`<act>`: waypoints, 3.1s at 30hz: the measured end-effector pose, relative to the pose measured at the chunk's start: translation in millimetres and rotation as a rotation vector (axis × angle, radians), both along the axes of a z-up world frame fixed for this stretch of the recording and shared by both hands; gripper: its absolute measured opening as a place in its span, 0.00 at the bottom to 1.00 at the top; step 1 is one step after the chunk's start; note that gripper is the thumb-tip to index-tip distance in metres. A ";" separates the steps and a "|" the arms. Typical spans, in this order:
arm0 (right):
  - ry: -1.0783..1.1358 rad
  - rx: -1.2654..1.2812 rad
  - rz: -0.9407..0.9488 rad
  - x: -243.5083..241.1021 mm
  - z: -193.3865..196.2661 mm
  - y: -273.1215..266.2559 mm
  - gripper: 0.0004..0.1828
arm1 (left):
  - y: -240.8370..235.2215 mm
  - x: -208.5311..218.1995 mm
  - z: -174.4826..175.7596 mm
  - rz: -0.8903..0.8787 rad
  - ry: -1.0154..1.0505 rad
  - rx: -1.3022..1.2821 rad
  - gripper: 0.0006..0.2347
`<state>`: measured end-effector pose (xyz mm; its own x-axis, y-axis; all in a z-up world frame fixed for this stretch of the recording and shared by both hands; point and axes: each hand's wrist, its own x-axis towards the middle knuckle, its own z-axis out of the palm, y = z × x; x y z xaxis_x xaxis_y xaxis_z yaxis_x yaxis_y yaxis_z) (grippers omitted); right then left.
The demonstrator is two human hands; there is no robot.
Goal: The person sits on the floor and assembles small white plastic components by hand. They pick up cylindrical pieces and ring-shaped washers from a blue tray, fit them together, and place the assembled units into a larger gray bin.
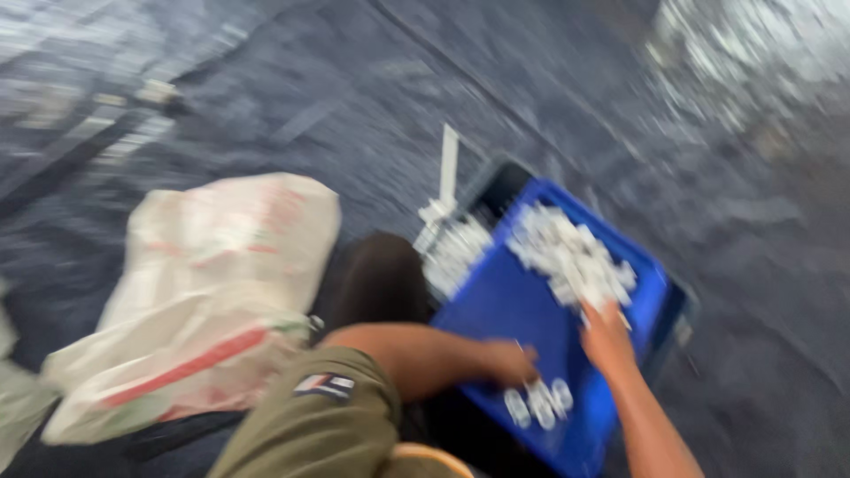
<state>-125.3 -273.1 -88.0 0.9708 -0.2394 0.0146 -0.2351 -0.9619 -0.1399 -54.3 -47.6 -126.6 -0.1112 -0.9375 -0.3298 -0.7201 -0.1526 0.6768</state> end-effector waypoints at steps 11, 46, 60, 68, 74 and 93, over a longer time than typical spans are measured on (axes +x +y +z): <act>0.253 -0.011 -0.194 2.8 43.9 19.5 0.44 | -5.9 39.6 56.9 0.317 0.051 -0.122 0.11; -0.121 0.612 -0.732 -105.0 46.5 -50.8 0.14 | 47.9 144.7 107.9 1.101 -0.160 -0.029 0.28; 0.345 0.673 -0.584 -108.1 -15.3 -68.7 0.30 | 23.9 135.6 19.3 1.113 -0.138 0.082 0.13; 0.434 0.671 -0.763 -105.2 22.2 -47.0 0.21 | 48.1 130.4 48.3 1.029 -0.186 -0.043 0.13; 0.369 0.567 -0.838 -103.5 70.2 -26.6 0.22 | 38.9 130.6 57.5 1.058 -0.174 -0.097 0.13; 0.370 0.326 -0.705 -56.5 73.1 -43.1 0.28 | 15.3 151.6 74.0 1.129 -0.217 -0.067 0.15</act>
